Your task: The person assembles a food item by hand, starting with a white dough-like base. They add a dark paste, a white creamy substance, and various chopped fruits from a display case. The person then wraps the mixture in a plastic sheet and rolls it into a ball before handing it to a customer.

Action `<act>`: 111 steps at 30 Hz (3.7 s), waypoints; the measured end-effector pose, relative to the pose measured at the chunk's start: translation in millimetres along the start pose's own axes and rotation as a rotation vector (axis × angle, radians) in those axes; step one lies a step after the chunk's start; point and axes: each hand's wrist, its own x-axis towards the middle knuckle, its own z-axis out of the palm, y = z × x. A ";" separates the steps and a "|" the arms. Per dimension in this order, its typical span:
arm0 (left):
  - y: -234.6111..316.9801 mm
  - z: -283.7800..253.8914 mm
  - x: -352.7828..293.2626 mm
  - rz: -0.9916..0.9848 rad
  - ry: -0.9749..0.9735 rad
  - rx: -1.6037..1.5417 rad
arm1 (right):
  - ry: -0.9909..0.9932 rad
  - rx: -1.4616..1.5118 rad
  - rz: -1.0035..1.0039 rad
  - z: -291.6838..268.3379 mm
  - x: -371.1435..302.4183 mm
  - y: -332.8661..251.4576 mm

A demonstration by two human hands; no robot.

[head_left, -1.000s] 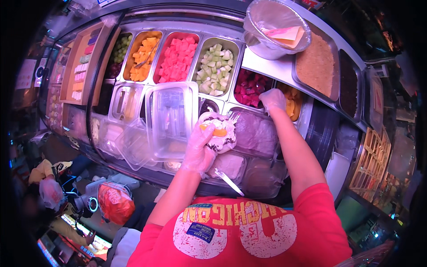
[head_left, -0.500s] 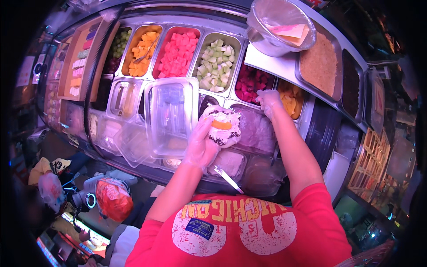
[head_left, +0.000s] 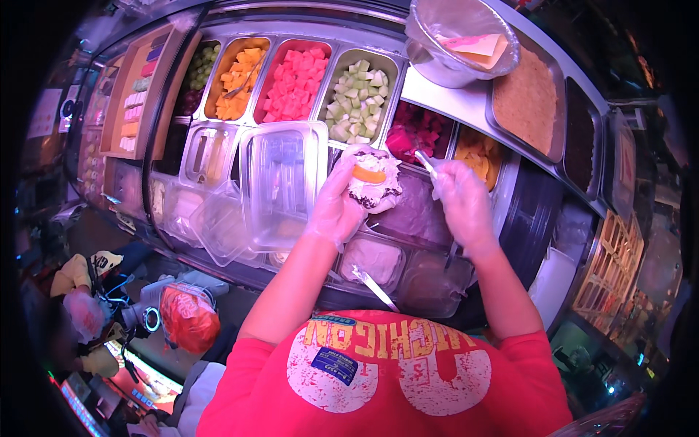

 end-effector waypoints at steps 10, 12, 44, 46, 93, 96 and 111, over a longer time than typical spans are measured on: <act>-2.6 13.0 -15.4 0.049 -0.006 0.113 | 0.112 -0.614 -0.715 17.0 -41.6 -5.4; -1.2 17.9 -20.2 0.064 0.004 0.076 | 0.090 -0.691 -0.734 21.4 -46.4 -14.0; 117.5 -11.3 -79.7 0.354 0.113 0.451 | -0.395 -0.611 -0.299 227.2 200.8 80.9; 130.0 -9.5 -71.1 0.303 0.101 0.400 | -0.343 -0.500 -0.312 222.4 200.8 79.9; 222.0 -40.1 -42.5 0.365 -0.012 -0.065 | -0.255 -0.331 -0.140 279.6 279.7 -50.3; 230.8 -46.1 -40.3 0.370 0.027 -0.041 | -0.209 -0.461 -0.095 321.2 291.8 -15.1; 244.1 -66.6 -17.0 0.283 0.065 -0.121 | -0.270 0.592 0.316 269.5 252.0 -21.7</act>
